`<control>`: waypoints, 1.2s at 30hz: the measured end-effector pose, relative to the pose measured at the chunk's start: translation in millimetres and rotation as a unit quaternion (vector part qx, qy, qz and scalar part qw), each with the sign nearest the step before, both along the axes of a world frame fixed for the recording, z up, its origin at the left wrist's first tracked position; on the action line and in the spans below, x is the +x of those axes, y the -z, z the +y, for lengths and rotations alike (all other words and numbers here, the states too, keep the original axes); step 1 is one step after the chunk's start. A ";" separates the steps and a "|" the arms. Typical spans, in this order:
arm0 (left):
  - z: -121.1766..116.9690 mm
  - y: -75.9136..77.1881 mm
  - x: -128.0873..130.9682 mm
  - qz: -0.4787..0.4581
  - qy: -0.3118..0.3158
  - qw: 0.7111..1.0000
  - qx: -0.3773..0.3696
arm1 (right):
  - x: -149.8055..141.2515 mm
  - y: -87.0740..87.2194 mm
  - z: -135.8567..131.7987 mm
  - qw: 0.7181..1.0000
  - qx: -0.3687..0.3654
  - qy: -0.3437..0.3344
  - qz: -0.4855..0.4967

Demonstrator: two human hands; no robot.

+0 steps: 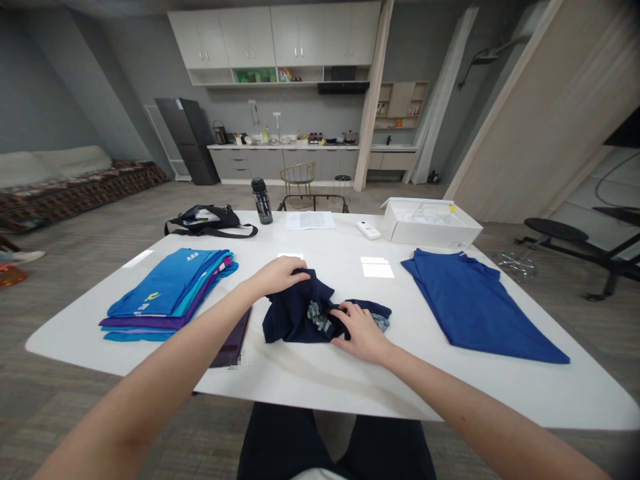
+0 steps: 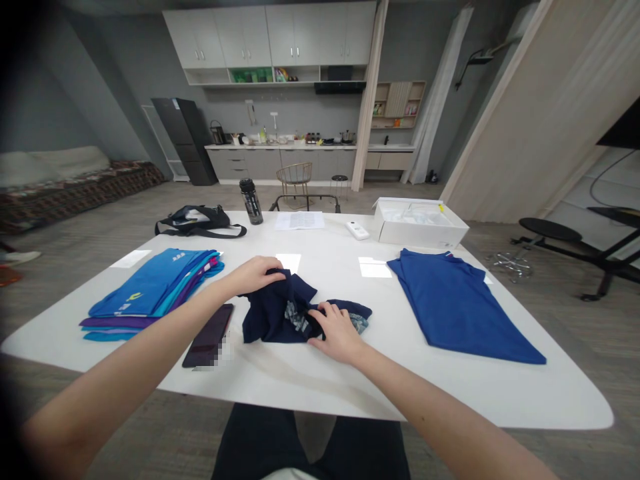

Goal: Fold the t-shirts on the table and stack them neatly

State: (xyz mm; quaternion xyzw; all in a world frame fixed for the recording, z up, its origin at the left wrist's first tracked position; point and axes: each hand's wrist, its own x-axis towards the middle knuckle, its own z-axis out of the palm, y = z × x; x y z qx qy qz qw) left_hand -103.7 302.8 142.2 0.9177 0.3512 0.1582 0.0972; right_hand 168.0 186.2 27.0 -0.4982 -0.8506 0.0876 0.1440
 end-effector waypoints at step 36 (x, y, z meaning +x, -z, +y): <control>-5.3 -6.5 -10.3 -0.006 -0.011 1.000 0.002 | -12.0 3.5 -5.8 0.997 0.031 0.062 0.038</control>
